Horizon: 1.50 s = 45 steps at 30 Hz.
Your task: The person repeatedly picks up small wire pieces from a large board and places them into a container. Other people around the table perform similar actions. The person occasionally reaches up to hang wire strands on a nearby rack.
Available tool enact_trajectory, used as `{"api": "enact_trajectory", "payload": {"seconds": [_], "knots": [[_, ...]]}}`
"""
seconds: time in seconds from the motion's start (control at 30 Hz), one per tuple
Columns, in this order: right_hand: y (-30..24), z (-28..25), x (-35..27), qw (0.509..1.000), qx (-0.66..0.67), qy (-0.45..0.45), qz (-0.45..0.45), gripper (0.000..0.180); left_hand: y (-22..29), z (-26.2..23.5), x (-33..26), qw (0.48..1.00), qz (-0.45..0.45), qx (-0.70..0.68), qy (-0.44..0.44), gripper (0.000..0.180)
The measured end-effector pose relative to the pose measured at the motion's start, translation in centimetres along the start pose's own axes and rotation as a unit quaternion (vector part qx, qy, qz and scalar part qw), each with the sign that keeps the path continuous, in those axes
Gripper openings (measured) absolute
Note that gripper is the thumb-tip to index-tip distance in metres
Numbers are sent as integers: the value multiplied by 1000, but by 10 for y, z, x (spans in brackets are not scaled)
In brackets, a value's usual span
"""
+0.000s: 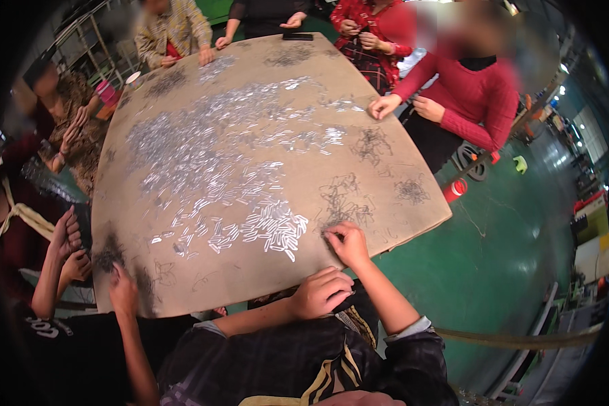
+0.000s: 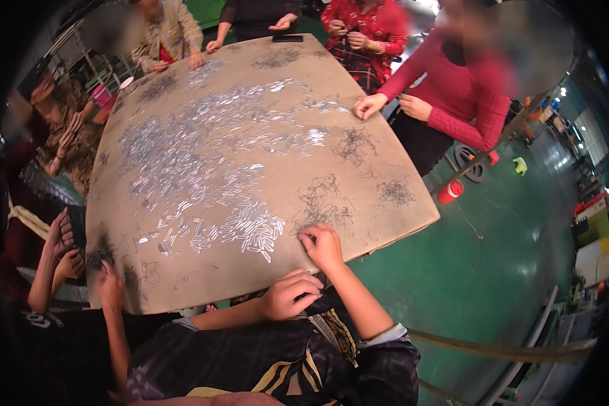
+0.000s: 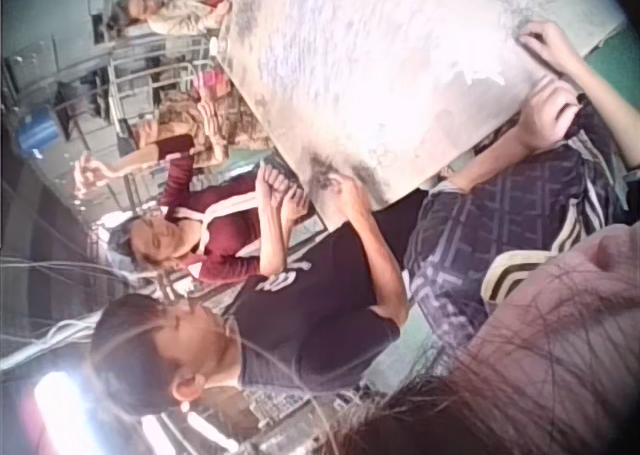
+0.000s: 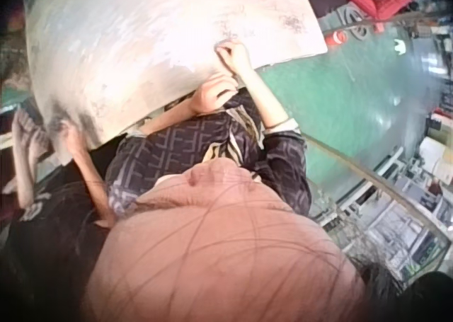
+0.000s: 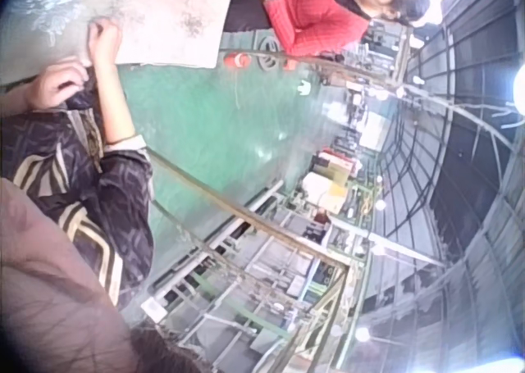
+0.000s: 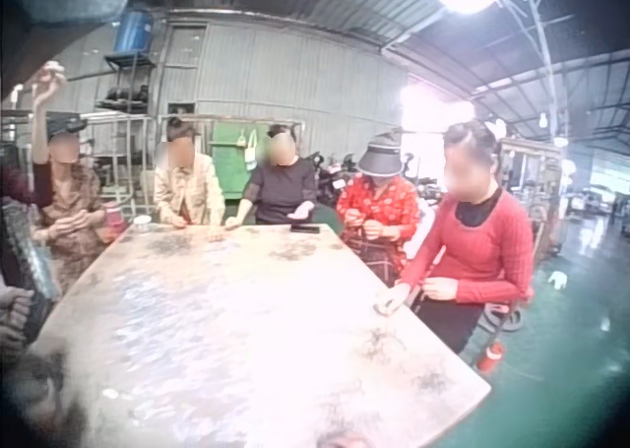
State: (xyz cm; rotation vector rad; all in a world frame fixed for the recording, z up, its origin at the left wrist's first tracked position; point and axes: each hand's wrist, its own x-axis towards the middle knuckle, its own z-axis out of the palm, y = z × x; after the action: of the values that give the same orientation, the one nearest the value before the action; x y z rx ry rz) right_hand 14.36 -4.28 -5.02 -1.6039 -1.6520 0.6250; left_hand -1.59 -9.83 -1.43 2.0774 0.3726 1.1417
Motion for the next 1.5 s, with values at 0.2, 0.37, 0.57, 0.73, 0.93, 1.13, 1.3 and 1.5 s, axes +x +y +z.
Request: {"api": "enact_trajectory", "payload": {"seconds": [0.2, 0.37, 0.57, 0.73, 0.93, 1.13, 1.3, 1.5], "knots": [[-2, 22, 10, 992, -97, -13, -77, 15, 4, -1, -3, 1000, -6, -8, 2, 18], [-12, 40, 23, 978, -174, -17, -111, 19, 1, 0, -2, 1000, 8, -18, 12, 18], [-6, 56, 36, 976, -189, -13, -103, 14, 2, -2, -3, 1000, 4, -12, 16, 18], [-4, 60, 45, 987, -152, -20, -53, 12, 3, -2, -3, 1000, 1, -8, 12, 18], [-11, 58, 47, 986, -162, -23, -25, 13, 1, 1, -4, 1000, 0, -13, 2, 17], [-9, 61, 48, 982, -168, -50, -71, 12, 1, 1, -3, 1000, -5, -19, 2, 17], [-2, 60, 52, 983, -153, -62, -81, 13, 2, -1, -2, 1000, 2, -13, 2, 16], [-12, 35, 36, 998, -18, -6, -54, 14, 1, -1, -3, 1000, -10, -13, 16, 15]]}}
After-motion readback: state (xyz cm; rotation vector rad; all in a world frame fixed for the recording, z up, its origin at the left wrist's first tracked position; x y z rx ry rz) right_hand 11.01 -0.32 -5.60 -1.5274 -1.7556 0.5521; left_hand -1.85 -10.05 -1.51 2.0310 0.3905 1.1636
